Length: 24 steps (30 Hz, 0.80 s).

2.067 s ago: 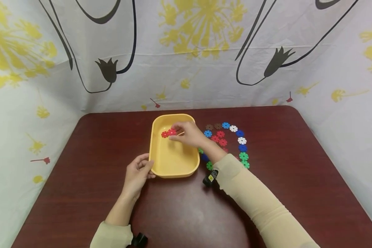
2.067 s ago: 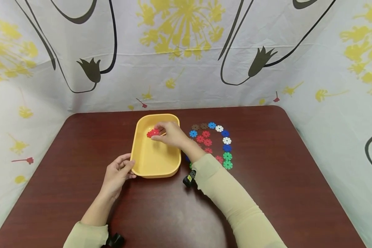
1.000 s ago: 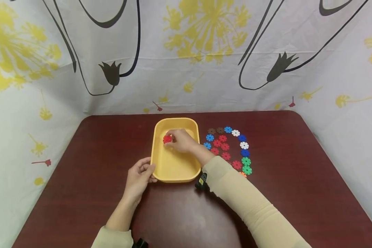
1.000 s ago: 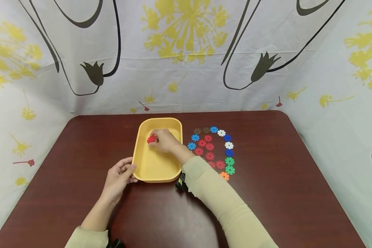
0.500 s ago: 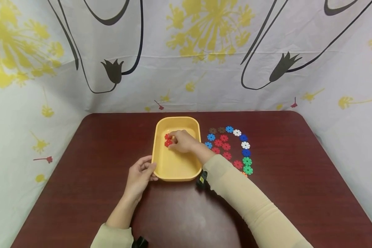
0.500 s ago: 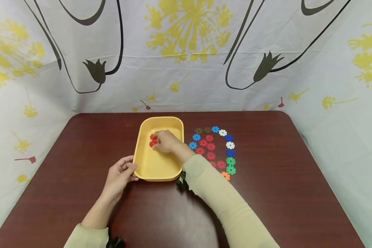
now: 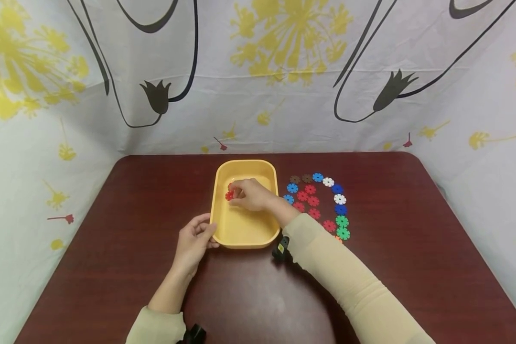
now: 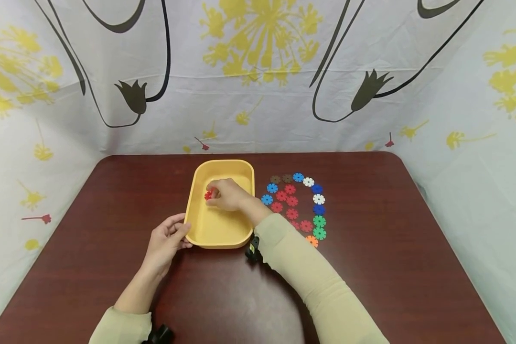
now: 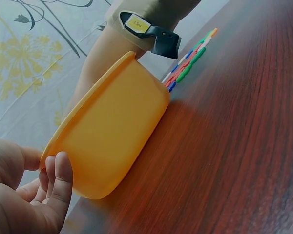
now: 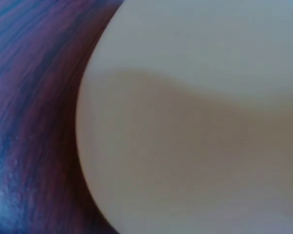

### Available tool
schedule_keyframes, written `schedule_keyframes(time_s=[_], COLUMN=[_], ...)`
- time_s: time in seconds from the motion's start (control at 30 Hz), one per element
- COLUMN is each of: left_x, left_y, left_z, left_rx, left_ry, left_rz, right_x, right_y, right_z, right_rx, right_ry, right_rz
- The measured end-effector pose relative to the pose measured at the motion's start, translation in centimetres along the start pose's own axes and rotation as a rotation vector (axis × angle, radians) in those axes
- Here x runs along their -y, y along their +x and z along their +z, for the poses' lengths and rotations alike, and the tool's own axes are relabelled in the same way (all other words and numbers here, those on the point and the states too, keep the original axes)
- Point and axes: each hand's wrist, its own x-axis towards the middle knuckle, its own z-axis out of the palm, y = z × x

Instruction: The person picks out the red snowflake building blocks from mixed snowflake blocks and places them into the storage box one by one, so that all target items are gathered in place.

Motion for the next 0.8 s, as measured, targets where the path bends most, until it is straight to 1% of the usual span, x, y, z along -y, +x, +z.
schedule_keyframes(time_s=[0.13,0.27,0.43,0.6,0.8], left_x=[0.0,0.1,0.2,0.1,0.1], left_y=[0.0,0.0,0.0,0.1,0.1], left_z=[0.1,0.1,0.2,0.4,0.5], left_rx=[-0.003,-0.006,-0.02,-0.044,-0.051], left_ry=[0.001,0.004,-0.006,-0.023,-0.019], left_rz=[0.006,-0.001,0.009,0.029,0.027], right_x=[0.3,0.7,0.9,0.7,-0.1], right_y=[-0.3,-0.9,-1.9,-2.9,-3.9], right_z=[-0.5,-1.3,-2.4,-3.2,-3.4], right_rx=[-0.049,-0.105,-0.149,-0.198,-0.245], right_ry=[0.048,0.09,0.134,0.142,0.133], right_rz=[-0.029,-0.063,-0.077,-0.092,-0.094])
